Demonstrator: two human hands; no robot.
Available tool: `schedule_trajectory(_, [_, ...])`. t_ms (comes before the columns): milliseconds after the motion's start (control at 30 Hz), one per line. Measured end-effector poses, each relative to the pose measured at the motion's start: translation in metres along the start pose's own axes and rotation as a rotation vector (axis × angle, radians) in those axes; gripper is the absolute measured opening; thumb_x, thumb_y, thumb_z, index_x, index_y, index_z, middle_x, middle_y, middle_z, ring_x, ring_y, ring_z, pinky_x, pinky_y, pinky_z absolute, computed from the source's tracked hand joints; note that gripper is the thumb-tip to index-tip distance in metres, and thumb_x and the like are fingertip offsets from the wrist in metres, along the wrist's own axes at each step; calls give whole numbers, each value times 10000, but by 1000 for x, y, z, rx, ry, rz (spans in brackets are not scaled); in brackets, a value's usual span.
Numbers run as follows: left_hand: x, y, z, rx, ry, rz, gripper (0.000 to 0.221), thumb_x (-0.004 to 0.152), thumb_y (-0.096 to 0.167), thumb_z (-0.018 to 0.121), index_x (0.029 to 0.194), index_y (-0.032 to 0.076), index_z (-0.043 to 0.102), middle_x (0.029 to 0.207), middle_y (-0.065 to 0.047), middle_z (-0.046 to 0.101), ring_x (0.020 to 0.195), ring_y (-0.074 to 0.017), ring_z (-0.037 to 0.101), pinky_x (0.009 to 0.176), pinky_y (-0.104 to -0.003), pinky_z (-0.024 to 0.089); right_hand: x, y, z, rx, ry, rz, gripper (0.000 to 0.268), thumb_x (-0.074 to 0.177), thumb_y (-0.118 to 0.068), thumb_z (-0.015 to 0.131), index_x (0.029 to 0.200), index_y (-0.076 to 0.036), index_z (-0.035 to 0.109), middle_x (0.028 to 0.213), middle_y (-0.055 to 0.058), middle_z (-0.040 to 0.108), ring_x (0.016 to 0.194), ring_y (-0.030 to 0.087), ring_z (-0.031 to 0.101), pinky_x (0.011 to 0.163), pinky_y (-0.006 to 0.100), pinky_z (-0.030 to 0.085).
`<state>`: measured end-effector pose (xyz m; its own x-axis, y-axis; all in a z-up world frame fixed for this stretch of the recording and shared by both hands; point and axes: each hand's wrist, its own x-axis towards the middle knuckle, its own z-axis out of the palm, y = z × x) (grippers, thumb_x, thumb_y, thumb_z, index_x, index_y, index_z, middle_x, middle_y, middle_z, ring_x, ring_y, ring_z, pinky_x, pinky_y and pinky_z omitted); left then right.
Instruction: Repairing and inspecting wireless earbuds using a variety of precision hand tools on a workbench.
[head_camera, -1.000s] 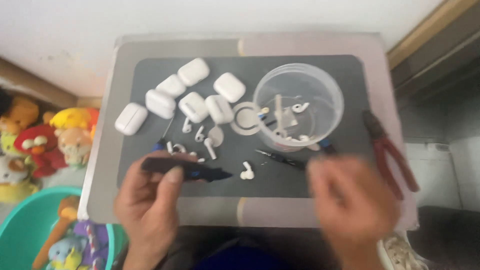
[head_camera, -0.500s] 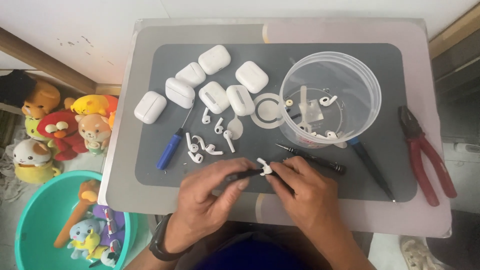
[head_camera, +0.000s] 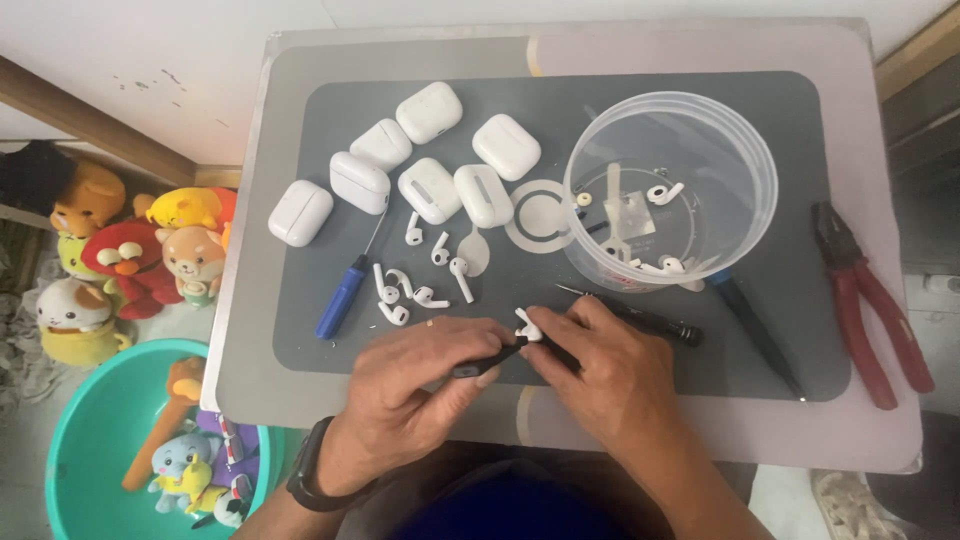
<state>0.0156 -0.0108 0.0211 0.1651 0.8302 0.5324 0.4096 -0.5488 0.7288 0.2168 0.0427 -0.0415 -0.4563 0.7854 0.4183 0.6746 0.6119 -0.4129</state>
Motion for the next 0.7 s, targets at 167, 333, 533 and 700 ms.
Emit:
schedule_trajectory(167, [2, -6, -3, -15, -56, 28, 296, 1071, 236, 476, 1072, -10, 641, 1032, -184, 746, 928, -333, 790, 806, -367, 647, 1, 2, -2, 17, -3, -35, 303, 833, -240, 854, 1123, -214, 768, 811, -61, 557, 612, 139, 599, 360, 368, 444])
schedule_trajectory(333, [6, -9, -6, -65, -101, 59, 228, 1062, 175, 508, 1101, -13, 631, 1038, -184, 734, 967, -347, 783, 854, -380, 663, 1, 3, -3, 43, -25, -32, 300, 848, -206, 831, 1140, -222, 767, 812, -65, 545, 596, 135, 583, 331, 360, 431])
schedule_trajectory(533, [7, -10, -10, -76, -156, 69, 230, 1070, 178, 495, 1124, -3, 626, 1089, -188, 721, 993, -346, 769, 867, -383, 641, 4, 2, -7, 63, -68, -55, 307, 852, -224, 826, 1152, -192, 767, 829, -48, 581, 632, 165, 620, 347, 396, 456])
schedule_trajectory(700, [8, -10, -7, -65, -139, 86, 254, 1069, 195, 498, 1115, -5, 647, 1075, -188, 738, 982, -348, 789, 878, -381, 673, 1, 3, -5, 61, -59, -20, 304, 868, -205, 791, 1171, -217, 764, 813, -63, 546, 582, 140, 572, 325, 351, 418])
